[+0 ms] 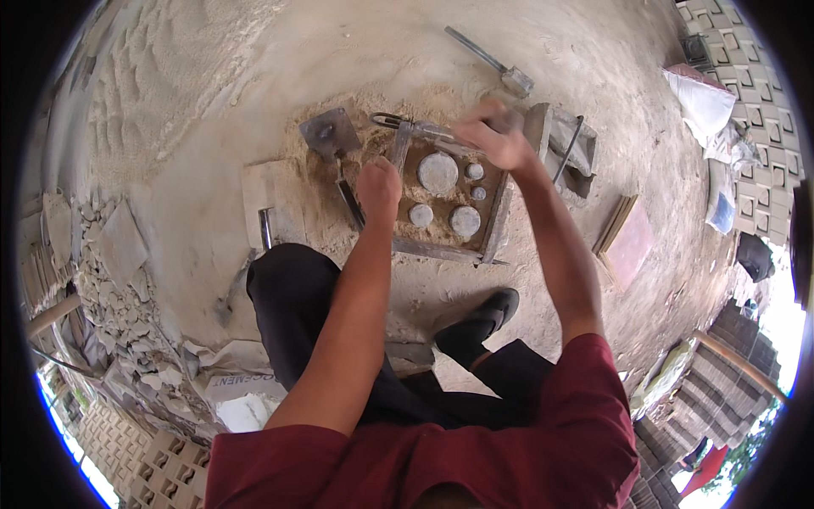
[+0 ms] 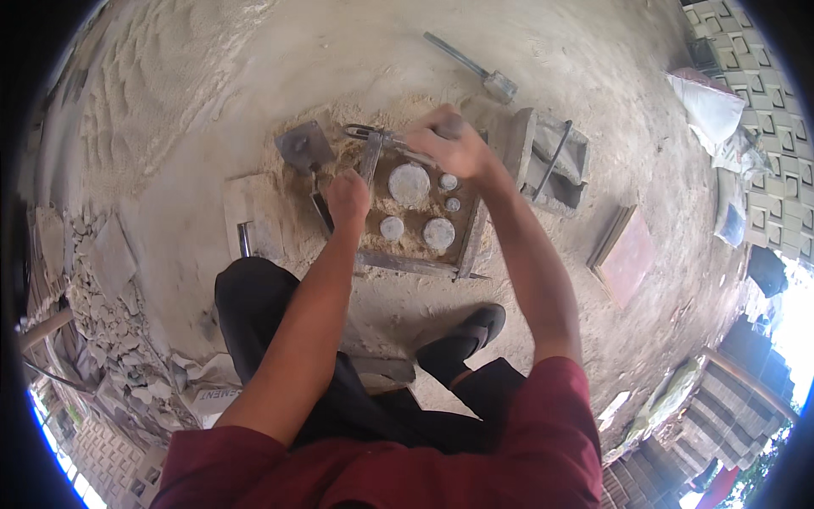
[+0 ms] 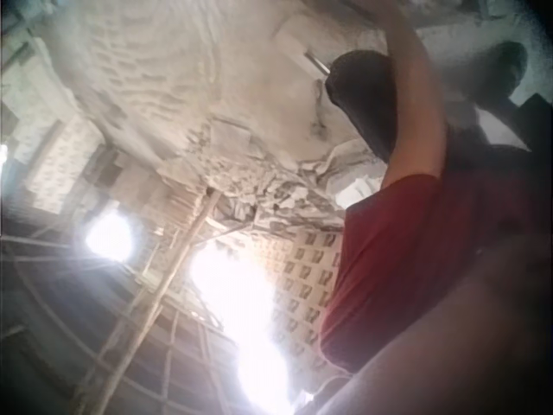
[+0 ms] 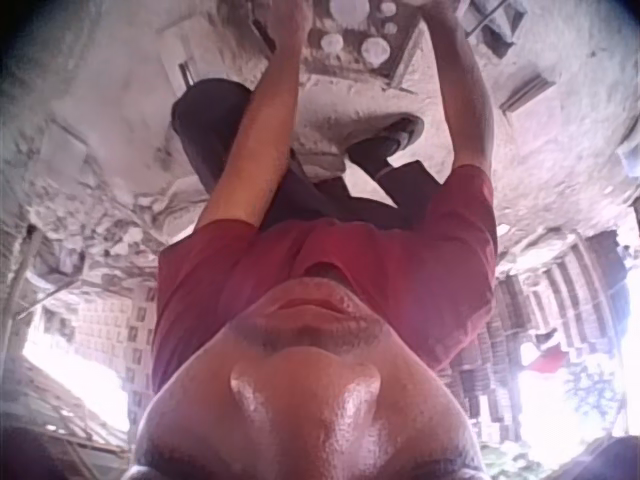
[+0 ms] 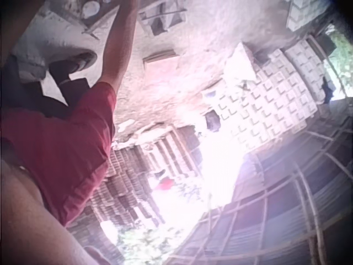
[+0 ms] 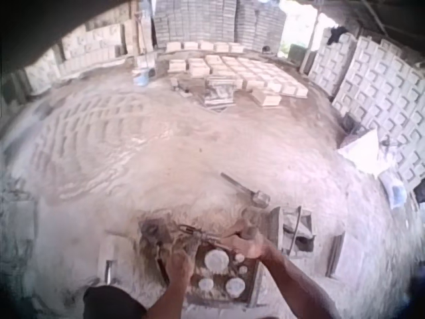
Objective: The person uses a trowel to apply material into cylindrical molds within a wooden frame on the ground. They then use a metal rod to tamp down the material and smooth the surface of each cylinder.
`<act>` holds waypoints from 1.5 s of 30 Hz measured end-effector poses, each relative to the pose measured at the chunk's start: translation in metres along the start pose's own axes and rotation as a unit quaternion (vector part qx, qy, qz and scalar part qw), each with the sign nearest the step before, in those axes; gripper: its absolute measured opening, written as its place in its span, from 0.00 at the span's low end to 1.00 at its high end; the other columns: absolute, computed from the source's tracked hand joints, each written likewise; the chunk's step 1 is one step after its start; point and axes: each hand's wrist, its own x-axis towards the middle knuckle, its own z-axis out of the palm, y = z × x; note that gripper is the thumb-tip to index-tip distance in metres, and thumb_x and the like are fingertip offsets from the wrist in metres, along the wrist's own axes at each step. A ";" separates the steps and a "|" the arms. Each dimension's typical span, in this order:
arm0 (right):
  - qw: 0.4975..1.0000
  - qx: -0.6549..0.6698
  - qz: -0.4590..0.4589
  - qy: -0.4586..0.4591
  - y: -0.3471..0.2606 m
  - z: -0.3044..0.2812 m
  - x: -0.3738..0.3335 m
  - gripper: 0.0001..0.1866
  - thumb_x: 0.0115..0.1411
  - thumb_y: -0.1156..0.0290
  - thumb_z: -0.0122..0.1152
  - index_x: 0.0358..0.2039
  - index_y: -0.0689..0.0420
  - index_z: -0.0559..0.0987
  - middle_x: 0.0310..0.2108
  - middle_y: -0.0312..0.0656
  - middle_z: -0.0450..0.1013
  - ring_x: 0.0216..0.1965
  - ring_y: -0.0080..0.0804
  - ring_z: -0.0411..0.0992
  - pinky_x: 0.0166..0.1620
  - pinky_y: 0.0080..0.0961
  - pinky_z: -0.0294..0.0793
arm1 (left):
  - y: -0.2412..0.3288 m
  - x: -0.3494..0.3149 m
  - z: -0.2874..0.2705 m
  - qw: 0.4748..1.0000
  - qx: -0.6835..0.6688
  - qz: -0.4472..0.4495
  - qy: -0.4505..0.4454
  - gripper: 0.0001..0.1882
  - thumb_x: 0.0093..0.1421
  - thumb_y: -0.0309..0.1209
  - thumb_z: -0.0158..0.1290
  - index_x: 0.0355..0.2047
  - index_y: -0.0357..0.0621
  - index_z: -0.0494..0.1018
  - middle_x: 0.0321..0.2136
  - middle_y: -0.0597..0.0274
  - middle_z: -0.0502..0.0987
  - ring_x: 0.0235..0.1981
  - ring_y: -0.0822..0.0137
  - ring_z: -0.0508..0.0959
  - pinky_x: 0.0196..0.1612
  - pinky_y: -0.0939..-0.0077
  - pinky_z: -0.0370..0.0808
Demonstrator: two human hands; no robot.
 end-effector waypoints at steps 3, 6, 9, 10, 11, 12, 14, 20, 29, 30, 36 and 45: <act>0.996 0.024 0.009 0.084 0.024 -0.016 -0.028 0.13 0.47 0.74 0.52 0.10 0.61 0.64 0.11 0.30 0.58 0.16 0.18 0.54 0.19 0.25 0.51 | -0.019 0.003 0.013 0.999 0.017 0.019 0.032 0.28 0.65 0.40 0.34 0.29 0.24 0.75 0.31 0.32 0.76 0.35 0.37 0.77 0.42 0.47 0.72; 0.997 -0.029 -0.043 0.061 0.011 -0.023 -0.039 0.09 0.42 0.75 0.43 0.09 0.59 0.59 0.11 0.34 0.57 0.15 0.20 0.53 0.18 0.23 0.51 | -0.029 0.020 0.015 0.985 0.083 0.149 0.034 0.27 0.64 0.40 0.36 0.29 0.24 0.75 0.32 0.32 0.76 0.36 0.37 0.76 0.42 0.47 0.73; 0.995 0.052 0.016 0.088 0.015 -0.027 -0.052 0.13 0.48 0.75 0.44 0.09 0.59 0.58 0.11 0.34 0.58 0.14 0.22 0.51 0.19 0.23 0.50 | -0.028 0.007 0.026 1.000 0.016 0.010 0.006 0.26 0.63 0.39 0.36 0.28 0.25 0.75 0.32 0.32 0.76 0.36 0.37 0.77 0.43 0.48 0.72; 0.978 0.145 0.044 0.142 0.016 -0.023 -0.056 0.15 0.50 0.75 0.44 0.09 0.59 0.58 0.11 0.34 0.58 0.14 0.22 0.51 0.19 0.23 0.50 | -0.041 0.007 0.026 0.996 0.048 0.076 0.022 0.26 0.64 0.40 0.36 0.29 0.26 0.76 0.32 0.32 0.76 0.37 0.37 0.76 0.43 0.48 0.72; 0.987 0.080 0.013 0.140 0.015 -0.023 -0.062 0.17 0.54 0.76 0.44 0.10 0.59 0.58 0.11 0.34 0.55 0.14 0.24 0.50 0.20 0.25 0.50 | -0.038 0.013 0.023 0.986 0.072 0.147 0.045 0.27 0.64 0.40 0.35 0.29 0.26 0.76 0.32 0.32 0.76 0.37 0.37 0.76 0.43 0.47 0.72; 0.986 0.076 0.012 0.146 0.015 -0.023 -0.067 0.17 0.54 0.76 0.44 0.10 0.59 0.58 0.11 0.34 0.55 0.14 0.24 0.50 0.20 0.25 0.50 | -0.033 0.020 0.022 0.985 0.070 0.155 0.042 0.27 0.64 0.40 0.35 0.29 0.26 0.76 0.32 0.32 0.76 0.37 0.37 0.76 0.43 0.47 0.72; 0.968 -0.020 0.012 0.251 0.012 -0.015 -0.080 0.14 0.54 0.76 0.44 0.12 0.61 0.65 0.12 0.32 0.59 0.16 0.21 0.55 0.20 0.24 0.53 | -0.024 0.020 0.019 0.996 0.062 0.046 0.038 0.28 0.63 0.41 0.34 0.29 0.27 0.76 0.31 0.31 0.76 0.37 0.37 0.76 0.44 0.46 0.70; 0.869 0.102 0.015 0.484 0.027 0.019 -0.093 0.18 0.57 0.76 0.43 0.09 0.58 0.62 0.11 0.32 0.58 0.16 0.19 0.54 0.21 0.24 0.52 | -0.018 0.014 0.009 0.999 0.038 0.024 0.024 0.28 0.63 0.41 0.33 0.32 0.26 0.75 0.35 0.31 0.76 0.39 0.37 0.76 0.46 0.47 0.70; 0.864 0.110 -0.030 0.491 0.024 0.058 -0.130 0.19 0.61 0.75 0.44 0.12 0.58 0.63 0.13 0.29 0.60 0.16 0.16 0.53 0.20 0.21 0.51 | -0.025 0.019 0.018 0.990 0.078 0.110 0.051 0.29 0.63 0.42 0.33 0.34 0.25 0.75 0.35 0.33 0.77 0.39 0.37 0.76 0.45 0.46 0.71; 0.863 0.108 -0.027 0.493 0.025 0.064 -0.136 0.19 0.61 0.75 0.44 0.12 0.58 0.63 0.13 0.29 0.60 0.16 0.16 0.53 0.20 0.21 0.51 | -0.025 0.016 0.019 0.990 0.079 0.110 0.048 0.29 0.63 0.42 0.33 0.34 0.25 0.75 0.35 0.33 0.77 0.39 0.37 0.76 0.45 0.46 0.71; 0.834 0.040 0.080 0.545 -0.009 0.090 -0.147 0.24 0.67 0.64 0.49 0.13 0.59 0.66 0.14 0.28 0.61 0.17 0.13 0.56 0.19 0.20 0.53 | -0.022 0.017 0.014 0.994 0.052 0.079 0.049 0.29 0.62 0.41 0.33 0.32 0.24 0.76 0.34 0.31 0.76 0.38 0.36 0.77 0.43 0.45 0.72; 0.762 0.054 0.120 0.634 -0.016 0.127 -0.167 0.26 0.68 0.58 0.49 0.14 0.58 0.65 0.13 0.25 0.58 0.17 0.13 0.53 0.19 0.20 0.49 | -0.011 0.007 0.010 0.999 0.021 0.021 0.028 0.28 0.61 0.41 0.33 0.33 0.26 0.76 0.36 0.30 0.76 0.40 0.37 0.77 0.47 0.46 0.72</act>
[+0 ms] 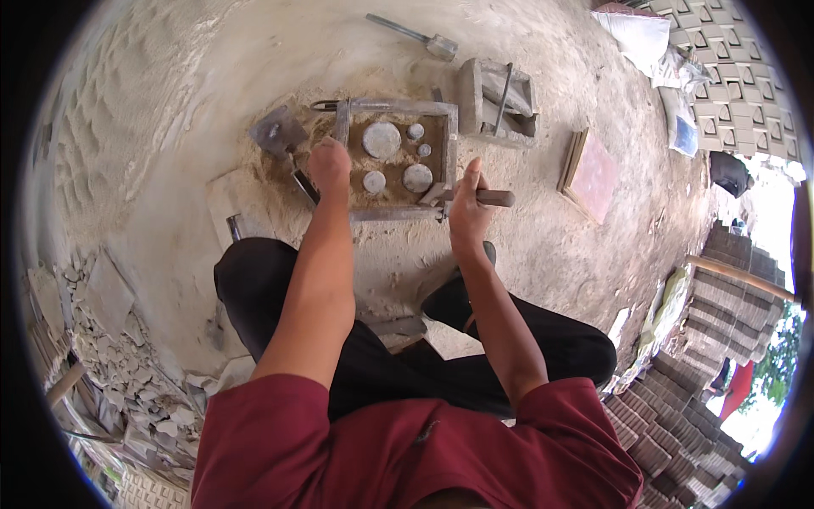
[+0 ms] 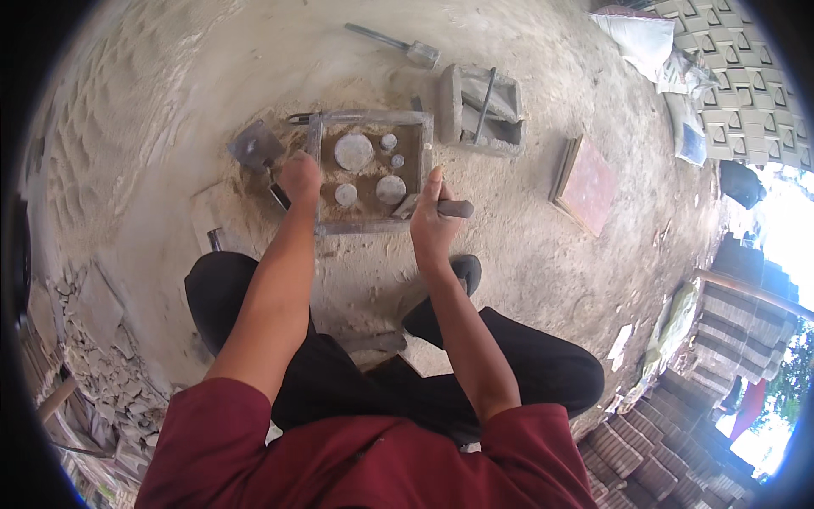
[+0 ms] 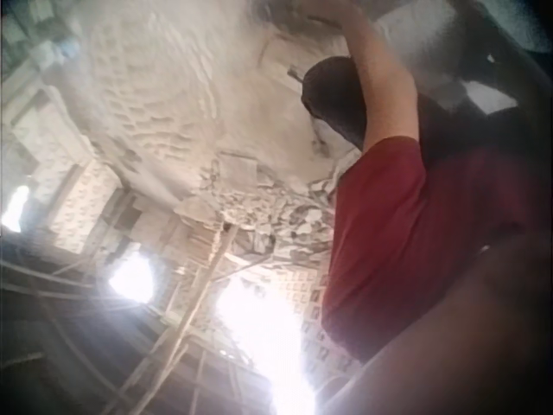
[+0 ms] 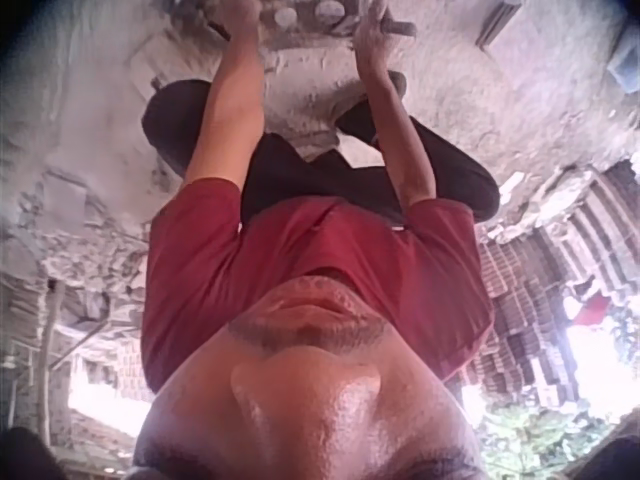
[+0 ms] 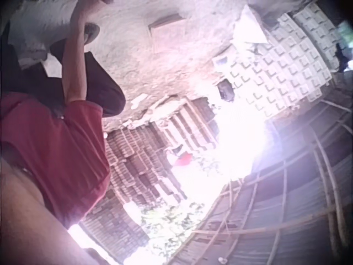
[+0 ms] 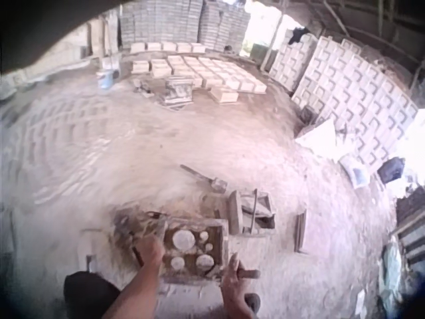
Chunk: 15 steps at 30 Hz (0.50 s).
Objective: The person uses a trowel to apply material into cylindrical molds within a wooden frame on the ground. They then use a metal rod to tamp down the material and smooth the surface of each cylinder.
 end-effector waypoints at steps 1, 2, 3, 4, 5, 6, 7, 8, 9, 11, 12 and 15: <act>0.999 -0.014 -0.010 -0.042 0.007 -0.003 0.002 0.25 0.68 0.58 0.49 0.16 0.59 0.67 0.14 0.26 0.59 0.18 0.14 0.54 0.20 0.19 0.51 | -0.002 0.003 0.003 1.000 0.005 0.029 0.004 0.28 0.62 0.41 0.33 0.35 0.27 0.76 0.36 0.31 0.76 0.40 0.37 0.76 0.47 0.46 0.72; 0.996 -0.027 -0.019 -0.085 0.010 -0.003 0.004 0.24 0.68 0.58 0.49 0.17 0.60 0.68 0.15 0.27 0.60 0.18 0.14 0.55 0.20 0.19 0.53 | -0.008 0.009 0.008 0.998 0.011 0.058 0.010 0.28 0.62 0.42 0.33 0.36 0.28 0.76 0.36 0.32 0.76 0.40 0.37 0.76 0.47 0.46 0.72; 0.995 -0.026 -0.020 -0.089 0.001 0.004 0.005 0.24 0.68 0.58 0.49 0.17 0.60 0.68 0.15 0.27 0.60 0.18 0.14 0.55 0.20 0.19 0.53 | -0.012 0.015 0.009 0.998 0.010 0.056 0.013 0.28 0.62 0.42 0.33 0.36 0.28 0.76 0.36 0.32 0.76 0.40 0.37 0.76 0.47 0.46 0.72; 0.987 0.028 -0.091 -0.133 -0.008 0.010 0.007 0.24 0.68 0.58 0.49 0.18 0.61 0.69 0.15 0.28 0.60 0.18 0.15 0.56 0.21 0.19 0.55 | -0.016 0.021 0.009 0.997 0.007 0.079 0.007 0.27 0.62 0.41 0.34 0.36 0.29 0.76 0.36 0.33 0.77 0.40 0.37 0.77 0.46 0.47 0.73; 0.968 0.080 -0.159 -0.176 -0.016 0.015 0.007 0.24 0.68 0.58 0.49 0.19 0.62 0.70 0.15 0.29 0.60 0.19 0.15 0.56 0.21 0.19 0.57 | -0.025 0.022 0.010 0.995 0.006 0.100 0.000 0.26 0.62 0.41 0.34 0.36 0.30 0.76 0.36 0.35 0.77 0.40 0.38 0.77 0.45 0.48 0.73; 0.957 0.009 -0.124 -0.263 -0.022 0.006 0.012 0.24 0.67 0.58 0.51 0.18 0.62 0.71 0.12 0.29 0.60 0.17 0.16 0.57 0.21 0.20 0.59 | -0.033 0.019 0.009 0.995 0.007 0.098 0.002 0.26 0.62 0.41 0.34 0.36 0.30 0.76 0.36 0.35 0.77 0.40 0.38 0.77 0.45 0.48 0.73; 0.956 0.012 -0.122 -0.266 -0.025 -0.003 0.016 0.24 0.67 0.58 0.51 0.18 0.62 0.71 0.12 0.29 0.60 0.17 0.16 0.57 0.21 0.20 0.59 | -0.044 0.015 0.006 0.974 0.101 0.203 0.014 0.25 0.63 0.40 0.35 0.35 0.31 0.76 0.35 0.35 0.77 0.39 0.38 0.77 0.43 0.49 0.74; 0.934 -0.070 -0.108 -0.333 -0.029 -0.010 0.023 0.24 0.68 0.58 0.49 0.18 0.60 0.69 0.13 0.30 0.62 0.18 0.17 0.60 0.22 0.19 0.60 | -0.046 0.013 0.004 0.932 0.190 0.308 0.027 0.24 0.64 0.39 0.36 0.33 0.31 0.75 0.35 0.35 0.77 0.39 0.39 0.77 0.42 0.51 0.75; 0.902 -0.156 -0.090 -0.392 -0.030 -0.014 0.028 0.24 0.68 0.58 0.48 0.17 0.59 0.67 0.14 0.31 0.63 0.18 0.17 0.62 0.23 0.18 0.61 | -0.047 -0.001 0.009 0.931 0.188 0.311 0.026 0.24 0.64 0.39 0.36 0.33 0.31 0.75 0.35 0.35 0.77 0.39 0.39 0.77 0.42 0.51 0.75; 0.946 -0.069 -0.112 -0.297 -0.020 -0.006 0.023 0.26 0.68 0.57 0.48 0.14 0.57 0.64 0.11 0.30 0.61 0.15 0.17 0.59 0.19 0.21 0.58 | -0.063 -0.032 0.013 0.993 -0.012 0.116 0.030 0.22 0.64 0.38 0.37 0.30 0.32 0.75 0.34 0.36 0.77 0.37 0.39 0.77 0.39 0.50 0.75; 0.970 -0.032 -0.140 -0.195 -0.014 -0.002 0.020 0.27 0.68 0.57 0.47 0.14 0.55 0.62 0.11 0.30 0.60 0.14 0.17 0.58 0.18 0.21 0.57 | -0.071 -0.034 0.010 0.993 -0.010 0.115 0.032 0.22 0.64 0.38 0.37 0.30 0.32 0.75 0.34 0.36 0.77 0.37 0.39 0.77 0.39 0.50 0.75; 0.983 0.082 -0.147 -0.075 -0.015 0.001 0.011 0.28 0.69 0.57 0.44 0.12 0.53 0.57 0.09 0.30 0.56 0.11 0.18 0.54 0.17 0.21 0.54 | -0.076 -0.041 -0.001 0.957 0.136 0.254 0.031 0.24 0.65 0.39 0.35 0.31 0.32 0.75 0.33 0.35 0.77 0.37 0.38 0.77 0.40 0.48 0.74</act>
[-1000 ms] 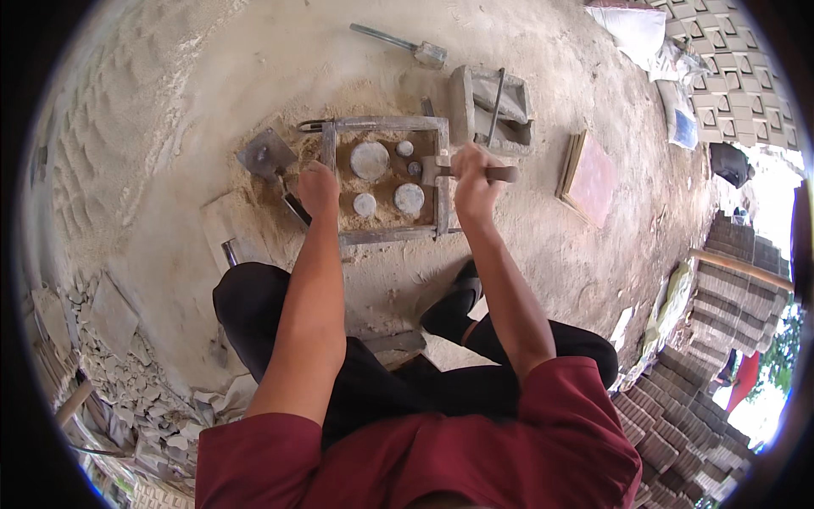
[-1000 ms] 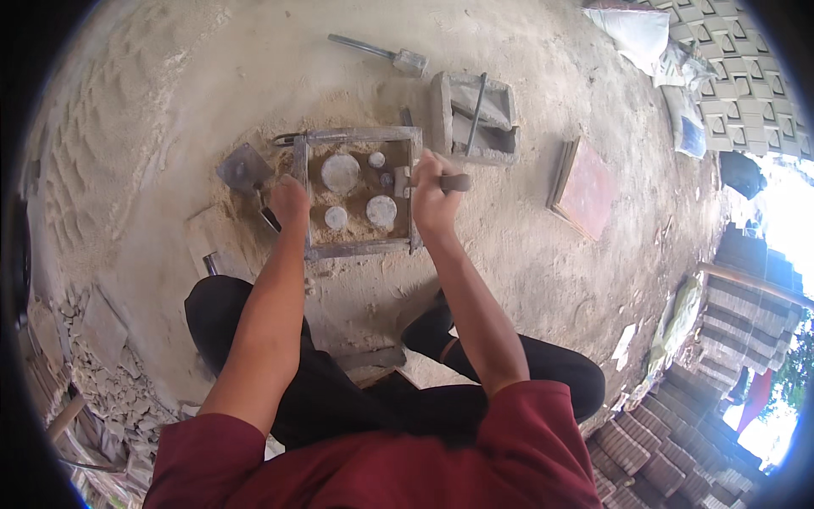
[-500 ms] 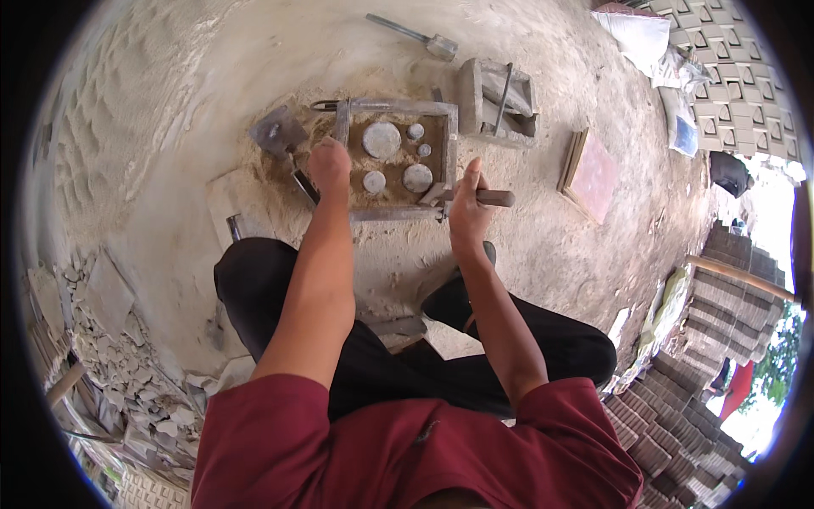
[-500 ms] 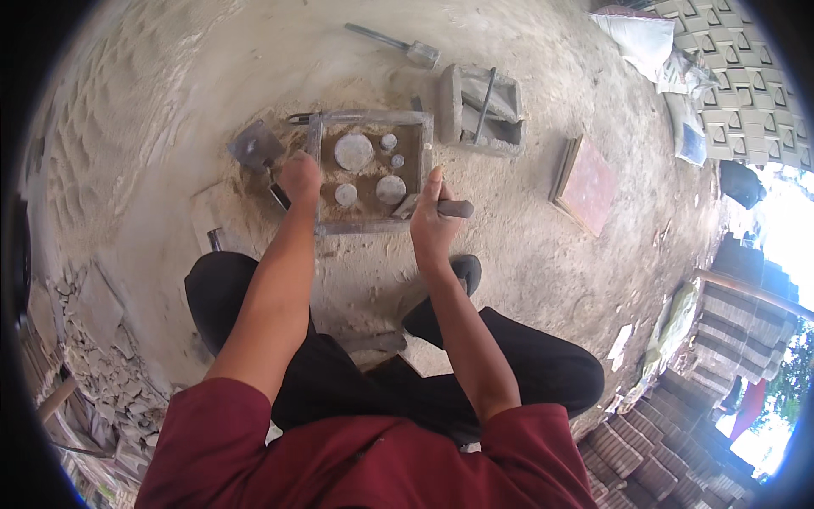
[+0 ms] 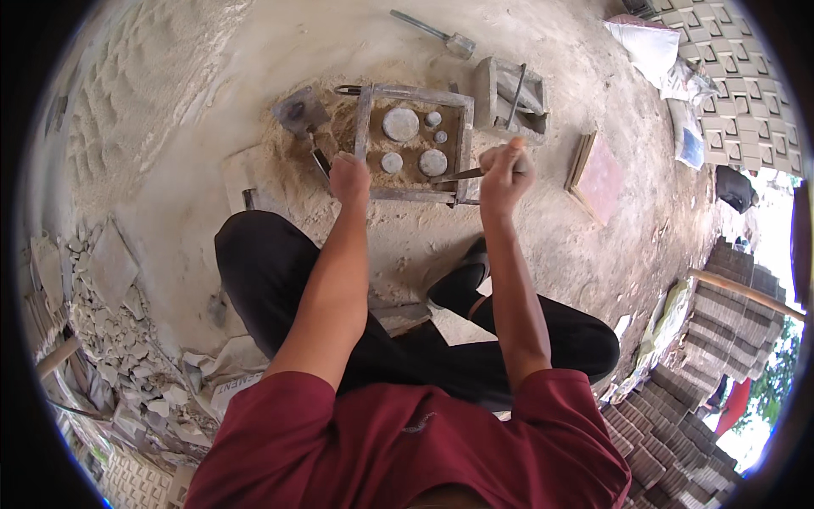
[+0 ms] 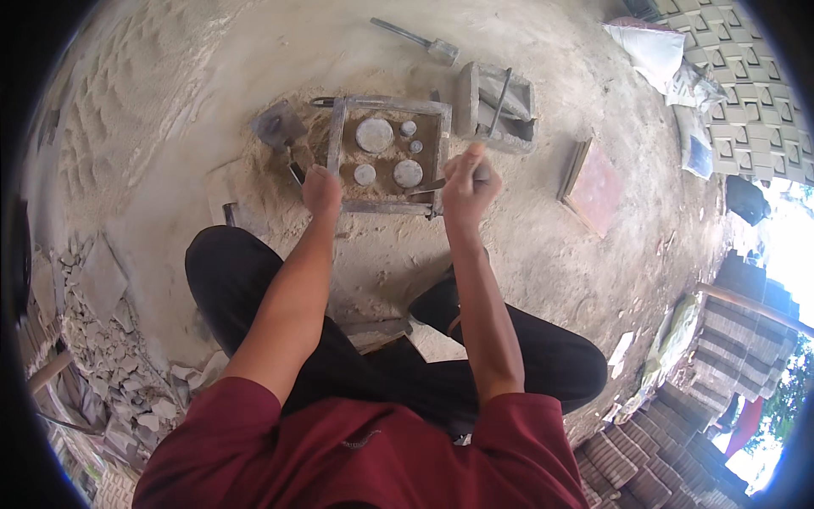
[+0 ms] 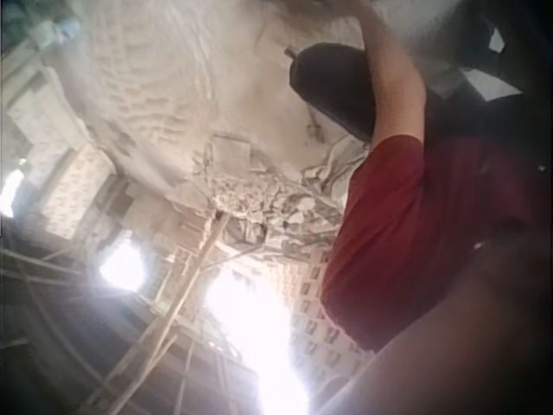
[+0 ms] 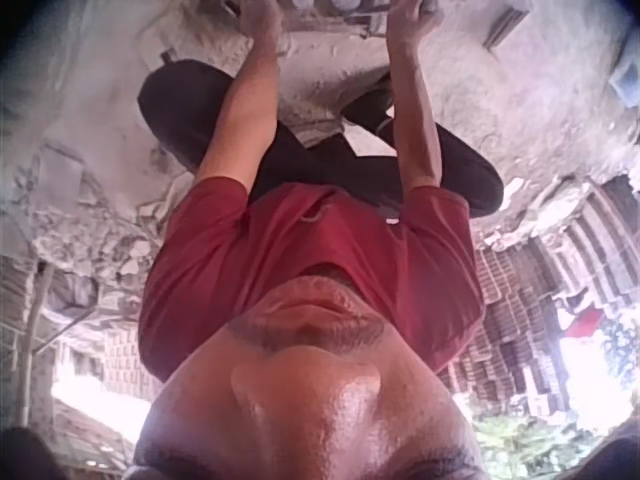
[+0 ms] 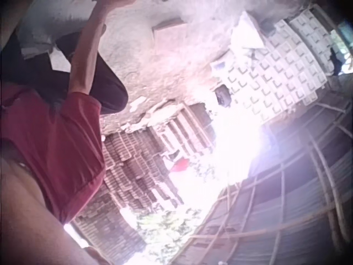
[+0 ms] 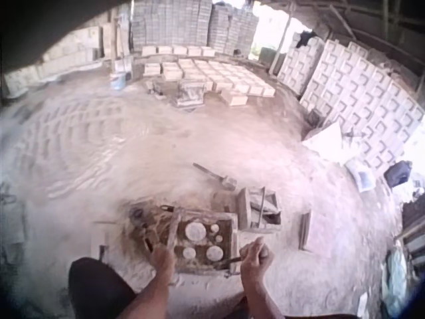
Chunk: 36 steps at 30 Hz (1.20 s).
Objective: The person uses a trowel to apply material into cylindrical molds within a wooden frame on the ground. They then use a metal rod to tamp down the material and smooth the surface of each cylinder.
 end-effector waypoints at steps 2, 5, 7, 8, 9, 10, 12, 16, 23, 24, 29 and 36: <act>0.999 0.023 -0.042 0.025 -0.015 -0.015 -0.011 0.26 0.69 0.58 0.44 0.13 0.55 0.63 0.10 0.31 0.60 0.14 0.16 0.57 0.18 0.19 0.54 | 0.024 -0.004 -0.014 0.962 -0.125 -0.242 0.021 0.24 0.65 0.40 0.34 0.31 0.32 0.75 0.35 0.36 0.77 0.37 0.38 0.77 0.40 0.48 0.74; 0.998 -0.063 -0.017 0.026 0.003 -0.002 -0.010 0.29 0.69 0.55 0.44 0.12 0.57 0.61 0.10 0.31 0.59 0.14 0.15 0.55 0.18 0.19 0.52 | 0.016 0.010 -0.005 0.975 -0.088 -0.195 0.057 0.25 0.65 0.41 0.33 0.31 0.33 0.75 0.36 0.36 0.77 0.37 0.38 0.77 0.40 0.48 0.74; 0.999 -0.045 0.018 0.004 -0.005 -0.001 -0.006 0.30 0.69 0.54 0.44 0.12 0.56 0.61 0.10 0.31 0.60 0.14 0.15 0.55 0.18 0.19 0.52 | 0.016 0.005 -0.002 0.955 -0.128 -0.260 0.061 0.25 0.65 0.41 0.33 0.32 0.32 0.75 0.36 0.36 0.77 0.36 0.38 0.77 0.40 0.47 0.74; 1.000 -0.012 0.008 0.014 -0.013 -0.002 -0.010 0.30 0.69 0.53 0.44 0.12 0.56 0.61 0.10 0.31 0.60 0.14 0.15 0.55 0.18 0.19 0.52 | 0.014 0.003 -0.004 0.927 -0.166 -0.328 0.072 0.25 0.65 0.40 0.33 0.32 0.32 0.75 0.37 0.36 0.77 0.36 0.38 0.77 0.41 0.47 0.74; 0.999 0.021 -0.001 0.025 -0.018 -0.002 -0.012 0.30 0.69 0.53 0.44 0.12 0.57 0.61 0.10 0.31 0.60 0.14 0.15 0.54 0.18 0.20 0.51 | 0.007 0.006 -0.001 0.926 -0.166 -0.331 0.076 0.25 0.65 0.40 0.33 0.32 0.32 0.75 0.37 0.36 0.77 0.36 0.38 0.77 0.41 0.47 0.74; 0.999 0.025 -0.001 0.020 -0.016 0.002 -0.008 0.30 0.69 0.53 0.44 0.12 0.57 0.61 0.10 0.31 0.60 0.14 0.15 0.54 0.18 0.20 0.51 | -0.002 0.011 0.001 0.971 -0.074 -0.223 0.032 0.25 0.65 0.40 0.33 0.33 0.31 0.75 0.37 0.36 0.77 0.37 0.39 0.77 0.42 0.47 0.73; 0.992 -0.097 0.068 0.034 -0.011 0.003 -0.004 0.30 0.69 0.53 0.43 0.11 0.56 0.61 0.10 0.30 0.59 0.14 0.15 0.54 0.18 0.20 0.51 | 0.003 0.007 0.002 0.994 0.019 -0.103 -0.026 0.26 0.66 0.40 0.32 0.34 0.31 0.75 0.37 0.36 0.77 0.39 0.39 0.77 0.43 0.47 0.73; 0.994 -0.043 0.068 0.077 -0.025 0.013 -0.017 0.30 0.70 0.54 0.42 0.11 0.56 0.61 0.10 0.30 0.59 0.14 0.15 0.54 0.18 0.21 0.51 | 0.002 0.015 -0.002 0.966 -0.103 -0.237 -0.020 0.26 0.66 0.40 0.32 0.36 0.30 0.75 0.39 0.38 0.77 0.41 0.40 0.76 0.46 0.49 0.72; 0.993 -0.101 0.067 0.009 -0.029 0.035 -0.028 0.29 0.70 0.56 0.43 0.12 0.57 0.60 0.11 0.28 0.56 0.16 0.14 0.53 0.19 0.20 0.50 | 0.023 0.011 -0.014 0.950 -0.136 -0.279 -0.029 0.26 0.65 0.39 0.32 0.34 0.29 0.75 0.35 0.35 0.77 0.41 0.39 0.76 0.46 0.51 0.72; 0.987 -0.145 0.061 -0.031 -0.028 0.041 -0.030 0.29 0.70 0.56 0.43 0.12 0.57 0.59 0.11 0.27 0.56 0.17 0.14 0.52 0.19 0.20 0.49 | 0.024 0.009 -0.015 0.950 -0.135 -0.281 -0.027 0.26 0.65 0.39 0.32 0.34 0.29 0.75 0.35 0.35 0.77 0.41 0.39 0.76 0.46 0.51 0.72; 0.997 -0.069 0.044 0.010 -0.037 0.055 -0.047 0.29 0.70 0.56 0.43 0.10 0.54 0.61 0.11 0.28 0.57 0.15 0.14 0.53 0.19 0.19 0.49 | 0.013 0.010 -0.019 0.983 -0.086 -0.157 -0.040 0.26 0.65 0.41 0.32 0.34 0.31 0.75 0.37 0.35 0.77 0.41 0.39 0.76 0.46 0.48 0.72; 0.990 -0.131 0.015 -0.043 -0.026 0.082 -0.050 0.28 0.70 0.59 0.45 0.13 0.57 0.60 0.12 0.28 0.56 0.17 0.13 0.52 0.19 0.19 0.49 | 0.014 0.011 -0.008 0.961 -0.151 -0.230 -0.001 0.25 0.64 0.40 0.34 0.31 0.30 0.75 0.34 0.36 0.77 0.38 0.40 0.78 0.44 0.51 0.74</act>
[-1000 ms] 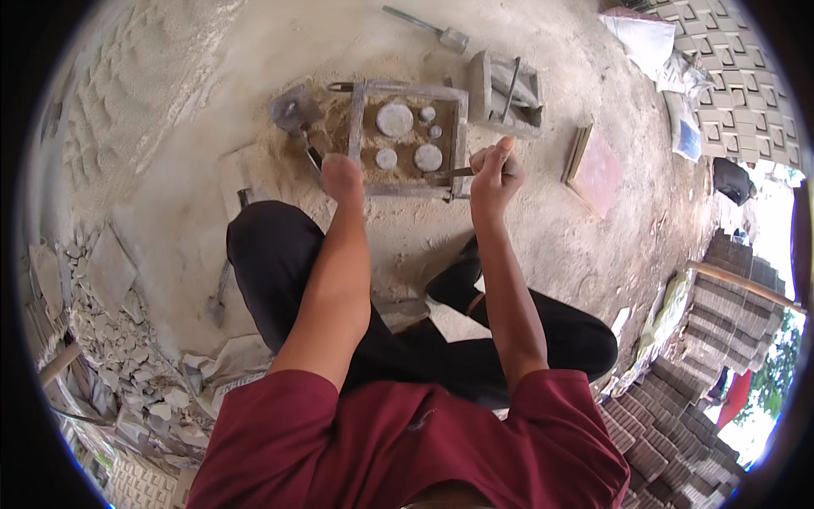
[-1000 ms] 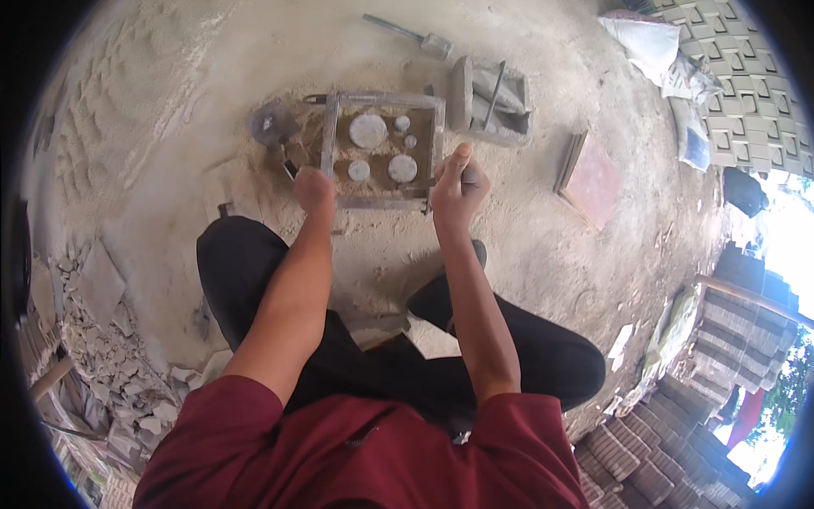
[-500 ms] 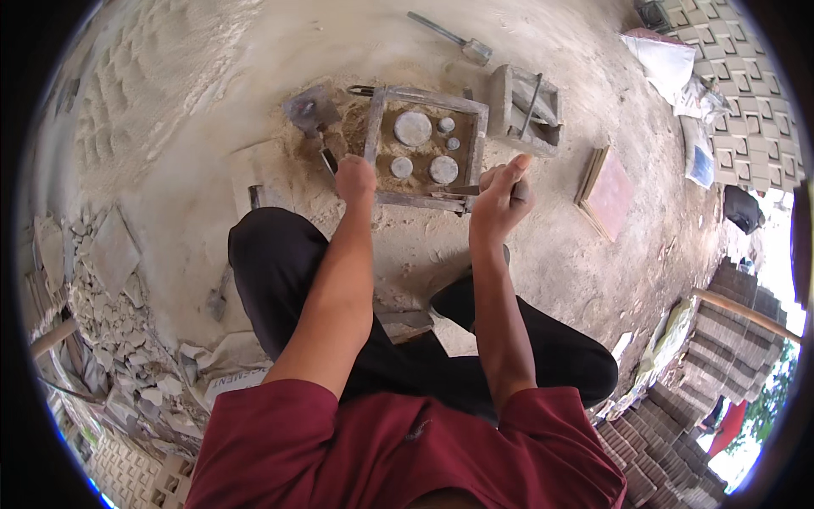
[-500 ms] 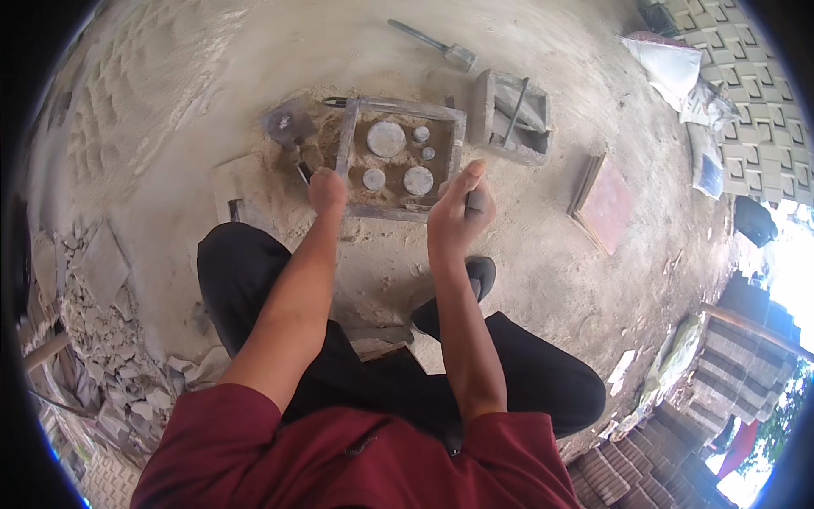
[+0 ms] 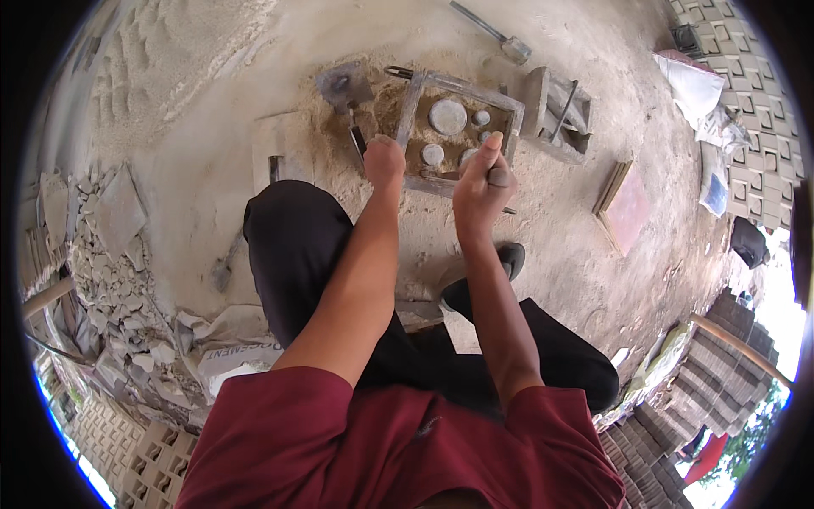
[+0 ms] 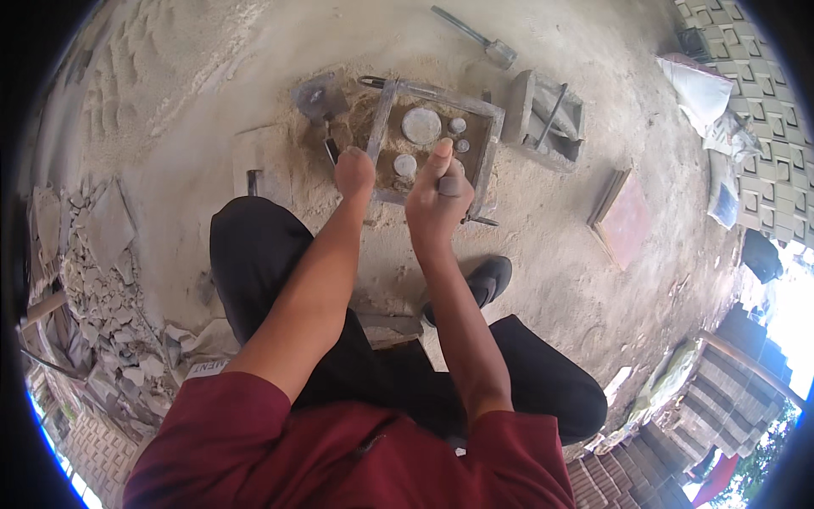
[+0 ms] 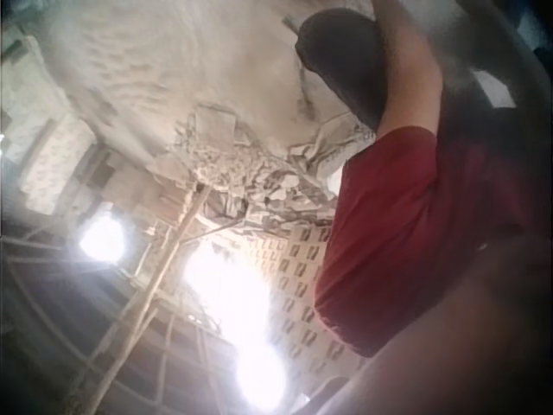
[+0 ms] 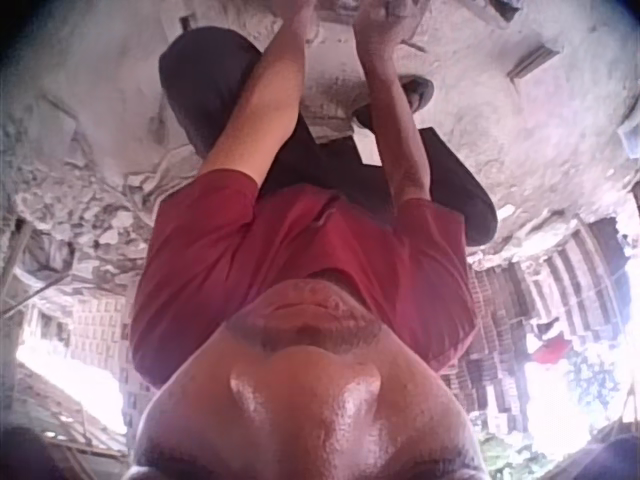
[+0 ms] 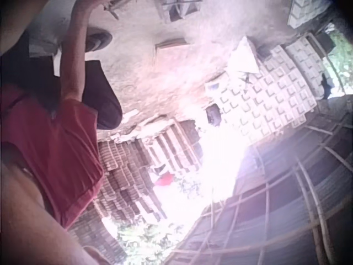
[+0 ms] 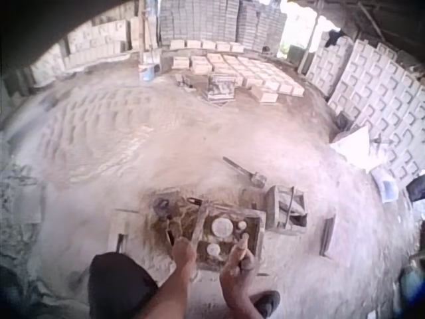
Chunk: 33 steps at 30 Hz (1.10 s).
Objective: The person uses a trowel to apply material into cylindrical molds within a wooden frame on the ground. They then use a metal rod to tamp down the material and smooth the surface of each cylinder.
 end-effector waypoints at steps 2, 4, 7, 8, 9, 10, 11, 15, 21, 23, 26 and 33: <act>0.995 0.011 0.092 -0.047 -0.006 -0.008 -0.004 0.27 0.70 0.60 0.45 0.14 0.59 0.61 0.13 0.28 0.57 0.19 0.15 0.53 0.20 0.19 0.51 | 0.007 -0.008 0.001 0.997 -0.026 -0.069 -0.003 0.24 0.64 0.39 0.35 0.32 0.30 0.76 0.33 0.36 0.78 0.39 0.40 0.77 0.45 0.51 0.74; 0.992 0.113 0.024 0.053 -0.026 -0.002 -0.009 0.27 0.70 0.58 0.44 0.13 0.55 0.60 0.12 0.27 0.56 0.15 0.13 0.51 0.18 0.19 0.48 | 0.000 0.003 -0.003 0.999 0.039 0.023 -0.018 0.25 0.65 0.39 0.35 0.33 0.30 0.76 0.33 0.35 0.77 0.40 0.39 0.77 0.45 0.50 0.73; 0.996 0.025 0.052 -0.069 0.005 0.007 -0.019 0.21 0.67 0.62 0.51 0.19 0.60 0.65 0.15 0.29 0.59 0.21 0.15 0.56 0.23 0.19 0.56 | -0.020 -0.002 -0.001 0.996 0.061 0.059 -0.036 0.25 0.65 0.39 0.34 0.34 0.29 0.76 0.34 0.34 0.77 0.40 0.39 0.77 0.46 0.50 0.73; 0.992 0.049 0.045 -0.107 -0.004 0.014 -0.017 0.20 0.67 0.63 0.52 0.20 0.60 0.67 0.16 0.29 0.60 0.22 0.15 0.56 0.24 0.18 0.57 | -0.019 0.010 -0.006 1.000 0.005 0.005 -0.011 0.25 0.66 0.39 0.34 0.35 0.29 0.76 0.35 0.34 0.77 0.40 0.39 0.77 0.46 0.50 0.73; 0.993 0.043 0.042 -0.105 -0.002 0.011 -0.010 0.20 0.67 0.63 0.52 0.20 0.60 0.67 0.16 0.29 0.60 0.22 0.15 0.56 0.24 0.18 0.57 | -0.008 0.003 -0.005 1.000 0.000 0.006 -0.016 0.25 0.66 0.39 0.34 0.35 0.29 0.76 0.35 0.34 0.77 0.40 0.39 0.77 0.46 0.50 0.73; 0.983 0.087 0.011 -0.159 0.000 0.005 -0.002 0.21 0.66 0.62 0.52 0.18 0.60 0.68 0.15 0.28 0.60 0.21 0.14 0.55 0.22 0.18 0.56 | 0.004 -0.006 -0.004 0.999 -0.024 -0.037 -0.012 0.26 0.66 0.40 0.34 0.35 0.29 0.76 0.35 0.34 0.77 0.40 0.39 0.77 0.46 0.50 0.72; 0.968 0.133 -0.020 -0.213 0.003 -0.001 0.006 0.22 0.66 0.62 0.52 0.17 0.61 0.68 0.14 0.28 0.59 0.20 0.13 0.54 0.21 0.19 0.55 | 0.014 -0.012 -0.005 0.996 -0.048 -0.079 -0.005 0.26 0.66 0.40 0.33 0.35 0.29 0.76 0.34 0.33 0.77 0.40 0.39 0.77 0.46 0.50 0.72; 0.919 0.119 -0.006 -0.375 0.011 0.007 0.040 0.28 0.66 0.61 0.53 0.11 0.60 0.65 0.10 0.26 0.55 0.17 0.13 0.51 0.18 0.21 0.50 | 0.011 -0.008 -0.013 0.996 -0.063 -0.066 -0.010 0.27 0.66 0.41 0.33 0.35 0.29 0.76 0.34 0.34 0.77 0.39 0.39 0.77 0.45 0.50 0.73; 0.982 0.172 0.070 -0.035 0.007 0.044 0.031 0.30 0.68 0.60 0.49 0.08 0.54 0.58 0.10 0.25 0.54 0.15 0.13 0.50 0.17 0.20 0.46 | 0.013 -0.007 -0.012 0.997 -0.039 -0.068 0.015 0.27 0.66 0.41 0.34 0.33 0.30 0.76 0.32 0.35 0.77 0.37 0.38 0.77 0.43 0.50 0.74; 0.970 0.231 0.008 -0.073 0.006 0.037 0.029 0.28 0.68 0.59 0.49 0.11 0.56 0.64 0.10 0.27 0.59 0.15 0.13 0.55 0.18 0.20 0.50 | 0.010 -0.010 -0.013 0.997 -0.035 -0.073 0.010 0.27 0.66 0.41 0.34 0.31 0.30 0.77 0.32 0.34 0.77 0.37 0.38 0.77 0.43 0.50 0.74; 0.986 0.089 -0.069 -0.124 -0.001 0.024 0.025 0.26 0.69 0.61 0.46 0.13 0.56 0.62 0.12 0.31 0.59 0.13 0.16 0.54 0.16 0.18 0.53 | 0.011 -0.007 -0.013 0.997 -0.043 -0.066 0.009 0.27 0.65 0.41 0.34 0.31 0.30 0.77 0.33 0.33 0.77 0.38 0.38 0.77 0.43 0.50 0.74; 0.990 0.130 -0.057 0.018 0.002 0.029 0.023 0.28 0.70 0.58 0.43 0.13 0.59 0.65 0.10 0.33 0.61 0.13 0.16 0.57 0.17 0.18 0.54 | 0.009 -0.009 -0.011 0.996 -0.045 -0.075 0.006 0.27 0.66 0.41 0.34 0.31 0.29 0.76 0.32 0.33 0.77 0.38 0.37 0.77 0.43 0.49 0.73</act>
